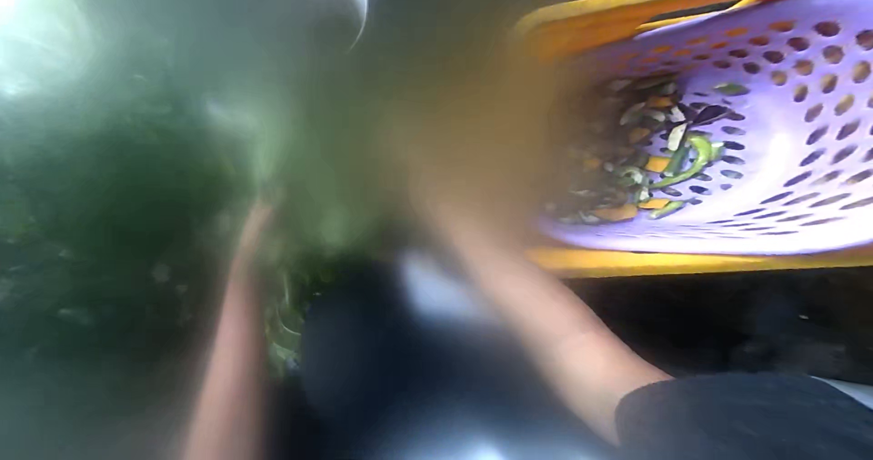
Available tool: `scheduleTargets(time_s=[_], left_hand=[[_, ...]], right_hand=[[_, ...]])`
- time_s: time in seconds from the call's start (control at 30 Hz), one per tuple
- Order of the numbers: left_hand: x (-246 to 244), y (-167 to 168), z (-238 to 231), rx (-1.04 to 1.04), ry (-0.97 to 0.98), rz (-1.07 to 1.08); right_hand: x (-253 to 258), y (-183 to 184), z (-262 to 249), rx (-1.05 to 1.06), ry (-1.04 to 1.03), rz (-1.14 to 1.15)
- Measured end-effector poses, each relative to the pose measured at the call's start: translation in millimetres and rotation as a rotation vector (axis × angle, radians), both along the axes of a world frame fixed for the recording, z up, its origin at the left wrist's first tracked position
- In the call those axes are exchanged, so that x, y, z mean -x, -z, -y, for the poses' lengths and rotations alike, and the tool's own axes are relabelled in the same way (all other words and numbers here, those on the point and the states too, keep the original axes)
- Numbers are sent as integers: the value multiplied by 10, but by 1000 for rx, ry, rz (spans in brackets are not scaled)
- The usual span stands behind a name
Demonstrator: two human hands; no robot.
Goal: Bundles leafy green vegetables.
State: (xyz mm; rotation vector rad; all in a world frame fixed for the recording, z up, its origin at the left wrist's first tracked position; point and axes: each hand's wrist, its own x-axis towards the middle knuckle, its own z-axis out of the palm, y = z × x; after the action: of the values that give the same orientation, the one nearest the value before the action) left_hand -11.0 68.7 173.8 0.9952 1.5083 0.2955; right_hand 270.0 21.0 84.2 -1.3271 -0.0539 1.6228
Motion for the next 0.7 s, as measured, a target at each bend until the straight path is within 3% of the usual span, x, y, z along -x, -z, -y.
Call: scheduleTargets(time_s=[0.1, 0.17, 0.23, 0.3, 0.37, 0.5, 0.6, 0.67, 0.7], left_hand=[[102, 111, -37, 20, 91, 51], [35, 108, -38, 34, 163, 54], [-35, 81, -30, 29, 224, 36], [-15, 161, -28, 15, 258, 45], [-68, 202, -43, 0, 281, 15], [-225, 167, 5, -58, 371, 25], [-189, 25, 21, -72, 451, 4], [-109, -98, 20, -70, 487, -48], [-60, -158, 23, -66, 503, -51]], right_hand=[[37, -241, 59, 60, -8, 208], [112, -71, -26, 94, 8, 436], [154, 57, -142, 89, 63, 517], [197, -123, -175, 77, 66, 456], [269, -298, -158, 18, 23, 236], [526, -254, -164, 8, -69, -176], [391, -25, -183, -135, -33, -424], [111, -301, -195, -82, 16, -431], [-5, -618, -278, 106, 66, -318]])
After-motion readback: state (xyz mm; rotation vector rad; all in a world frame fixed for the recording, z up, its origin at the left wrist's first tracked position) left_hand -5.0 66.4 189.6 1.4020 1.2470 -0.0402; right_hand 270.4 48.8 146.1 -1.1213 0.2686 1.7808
